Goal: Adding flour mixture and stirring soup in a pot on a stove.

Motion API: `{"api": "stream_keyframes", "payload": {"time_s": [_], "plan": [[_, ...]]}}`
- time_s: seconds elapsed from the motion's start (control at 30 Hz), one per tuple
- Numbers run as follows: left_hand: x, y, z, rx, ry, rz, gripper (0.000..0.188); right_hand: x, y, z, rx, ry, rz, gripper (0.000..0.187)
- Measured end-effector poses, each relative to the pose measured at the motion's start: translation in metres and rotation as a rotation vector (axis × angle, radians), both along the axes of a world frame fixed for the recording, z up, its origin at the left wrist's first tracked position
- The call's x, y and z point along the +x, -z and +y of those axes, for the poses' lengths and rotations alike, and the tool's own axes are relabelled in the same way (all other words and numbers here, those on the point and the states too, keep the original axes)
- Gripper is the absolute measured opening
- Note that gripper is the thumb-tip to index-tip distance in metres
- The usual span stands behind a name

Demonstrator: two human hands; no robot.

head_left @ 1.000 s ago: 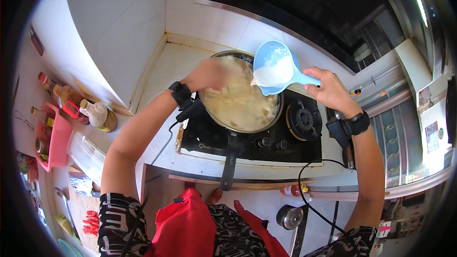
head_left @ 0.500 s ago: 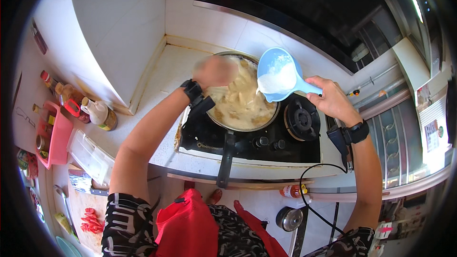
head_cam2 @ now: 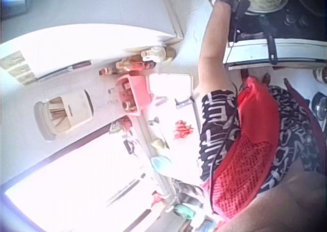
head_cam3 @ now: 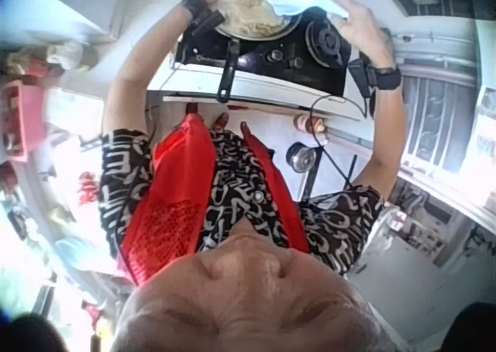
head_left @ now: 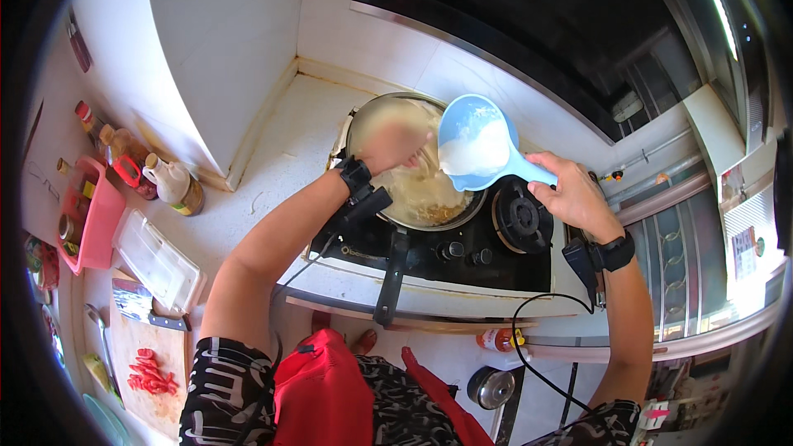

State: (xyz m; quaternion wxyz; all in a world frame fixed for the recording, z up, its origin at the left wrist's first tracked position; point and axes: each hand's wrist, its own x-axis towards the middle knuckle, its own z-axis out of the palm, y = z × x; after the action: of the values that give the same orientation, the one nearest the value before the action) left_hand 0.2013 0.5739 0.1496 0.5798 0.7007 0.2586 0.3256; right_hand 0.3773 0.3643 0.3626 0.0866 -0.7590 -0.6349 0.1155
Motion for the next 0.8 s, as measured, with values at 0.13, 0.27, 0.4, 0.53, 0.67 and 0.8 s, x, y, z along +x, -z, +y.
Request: {"api": "stream_keyframes", "payload": {"time_s": [0.13,0.27,0.4,0.53,0.67,0.8], "plan": [[-0.028,-0.030,-0.003,-0.159,0.082,0.173,0.047,0.004,0.002,-0.006,0.009,-0.004,0.027,0.040],[-0.023,-0.018,0.004,-0.149,-0.081,0.119,0.045,0.005,0.006,-0.006,0.066,-0.066,-0.001,0.040],[-0.017,-0.015,-0.011,-0.139,0.020,0.137,0.045,-0.009,-0.002,-0.005,0.005,-0.002,-0.006,0.039],[-0.039,-0.022,0.002,-0.107,0.000,0.158,0.047,-0.015,-0.003,-0.006,0.003,-0.003,-0.034,0.039],[-0.015,-0.016,-0.005,-0.087,-0.129,0.084,0.046,-0.013,-0.002,-0.009,0.054,-0.065,-0.044,0.039],[-0.032,-0.017,-0.014,-0.195,-0.036,0.060,0.044,-0.018,0.001,-0.002,0.038,-0.074,-0.090,0.040]]}}
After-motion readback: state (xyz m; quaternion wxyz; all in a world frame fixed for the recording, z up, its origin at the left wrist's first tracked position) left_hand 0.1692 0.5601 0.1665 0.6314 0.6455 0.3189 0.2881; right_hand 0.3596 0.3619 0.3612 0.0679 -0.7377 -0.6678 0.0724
